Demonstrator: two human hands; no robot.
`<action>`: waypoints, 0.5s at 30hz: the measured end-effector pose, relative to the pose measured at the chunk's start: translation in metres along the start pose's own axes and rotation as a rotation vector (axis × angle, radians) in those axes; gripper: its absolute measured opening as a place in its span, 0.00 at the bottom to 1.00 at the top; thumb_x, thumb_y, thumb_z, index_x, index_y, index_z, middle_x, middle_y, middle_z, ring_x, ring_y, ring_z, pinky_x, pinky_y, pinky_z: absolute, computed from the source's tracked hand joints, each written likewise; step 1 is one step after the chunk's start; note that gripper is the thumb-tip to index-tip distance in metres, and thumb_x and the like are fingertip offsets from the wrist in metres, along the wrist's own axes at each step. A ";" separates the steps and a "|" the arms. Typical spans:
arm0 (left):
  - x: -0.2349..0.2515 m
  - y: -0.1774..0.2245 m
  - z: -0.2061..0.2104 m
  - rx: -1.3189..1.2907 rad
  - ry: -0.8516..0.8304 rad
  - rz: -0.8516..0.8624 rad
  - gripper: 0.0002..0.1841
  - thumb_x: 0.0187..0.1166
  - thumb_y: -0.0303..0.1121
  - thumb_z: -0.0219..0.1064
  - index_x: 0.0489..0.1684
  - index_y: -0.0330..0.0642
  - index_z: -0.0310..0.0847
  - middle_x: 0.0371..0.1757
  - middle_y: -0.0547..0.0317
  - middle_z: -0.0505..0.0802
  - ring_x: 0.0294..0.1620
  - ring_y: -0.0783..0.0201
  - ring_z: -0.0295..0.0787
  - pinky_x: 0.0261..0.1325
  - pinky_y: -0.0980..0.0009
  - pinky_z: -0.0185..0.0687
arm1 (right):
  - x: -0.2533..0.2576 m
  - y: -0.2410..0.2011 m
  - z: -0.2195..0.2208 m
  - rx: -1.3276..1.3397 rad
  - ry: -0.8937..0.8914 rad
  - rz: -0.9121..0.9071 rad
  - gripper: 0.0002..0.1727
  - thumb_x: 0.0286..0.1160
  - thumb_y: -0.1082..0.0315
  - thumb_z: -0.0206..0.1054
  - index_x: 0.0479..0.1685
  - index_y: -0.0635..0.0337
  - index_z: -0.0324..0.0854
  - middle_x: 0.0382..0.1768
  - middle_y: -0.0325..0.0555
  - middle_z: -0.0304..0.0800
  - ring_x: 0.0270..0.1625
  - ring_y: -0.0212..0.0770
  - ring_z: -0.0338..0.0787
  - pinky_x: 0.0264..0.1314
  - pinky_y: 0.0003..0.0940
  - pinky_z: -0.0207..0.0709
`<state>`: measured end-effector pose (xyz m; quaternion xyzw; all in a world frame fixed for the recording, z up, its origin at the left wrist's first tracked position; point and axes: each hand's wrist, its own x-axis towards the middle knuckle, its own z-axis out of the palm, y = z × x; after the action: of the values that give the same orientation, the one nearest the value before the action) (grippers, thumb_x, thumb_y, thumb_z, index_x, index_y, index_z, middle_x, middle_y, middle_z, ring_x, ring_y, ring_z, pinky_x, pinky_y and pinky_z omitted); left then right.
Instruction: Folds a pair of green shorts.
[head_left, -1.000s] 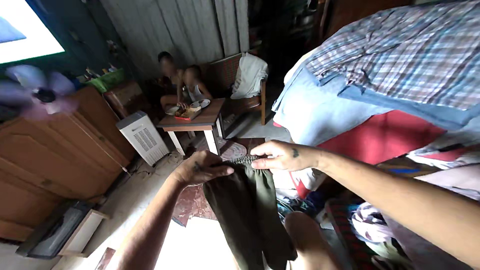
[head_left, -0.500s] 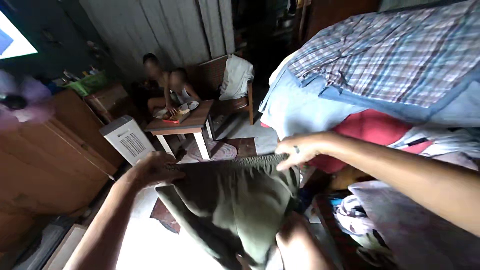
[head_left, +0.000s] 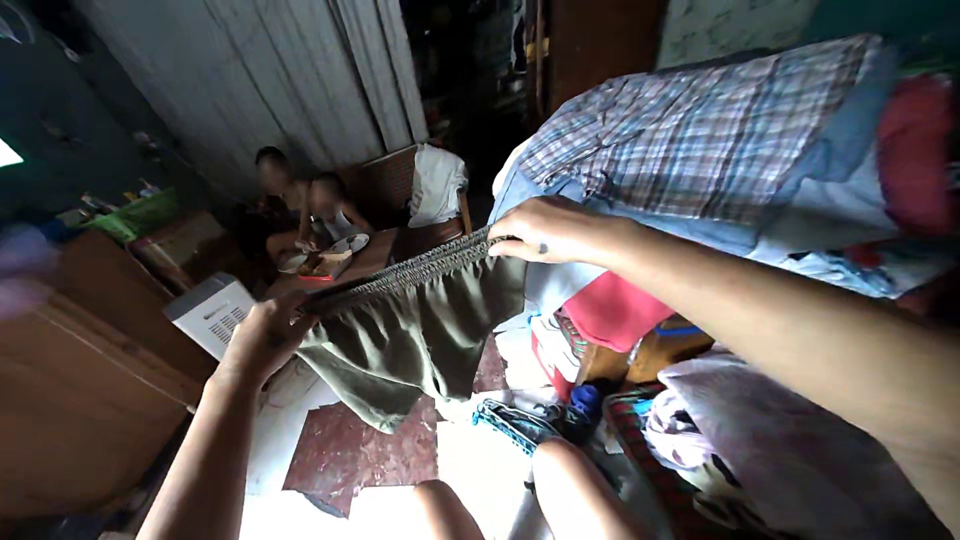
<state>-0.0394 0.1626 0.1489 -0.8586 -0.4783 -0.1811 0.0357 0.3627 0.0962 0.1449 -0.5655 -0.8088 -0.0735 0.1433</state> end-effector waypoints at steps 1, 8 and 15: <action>0.003 0.005 0.001 0.022 0.025 -0.031 0.17 0.80 0.33 0.71 0.62 0.36 0.81 0.49 0.36 0.92 0.51 0.34 0.91 0.54 0.28 0.79 | 0.000 0.002 -0.001 0.004 0.022 -0.011 0.15 0.87 0.58 0.63 0.51 0.59 0.90 0.44 0.55 0.94 0.51 0.57 0.93 0.56 0.61 0.80; 0.010 0.028 0.026 -0.001 -0.161 0.004 0.22 0.76 0.45 0.75 0.52 0.33 0.88 0.52 0.37 0.92 0.57 0.37 0.89 0.64 0.32 0.76 | -0.029 0.018 0.007 0.198 0.119 -0.222 0.21 0.70 0.49 0.75 0.27 0.62 0.89 0.49 0.53 0.87 0.62 0.56 0.82 0.63 0.58 0.74; 0.034 0.057 0.087 -0.208 -0.175 0.055 0.30 0.92 0.54 0.47 0.78 0.41 0.77 0.74 0.40 0.84 0.77 0.39 0.77 0.79 0.27 0.57 | -0.081 0.034 0.016 0.351 0.408 0.068 0.15 0.67 0.60 0.78 0.30 0.63 0.84 0.22 0.46 0.83 0.26 0.38 0.82 0.31 0.41 0.74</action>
<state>0.0483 0.1797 0.0857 -0.8829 -0.4346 -0.1530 -0.0904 0.4183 0.0400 0.1023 -0.5322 -0.7442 -0.0400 0.4017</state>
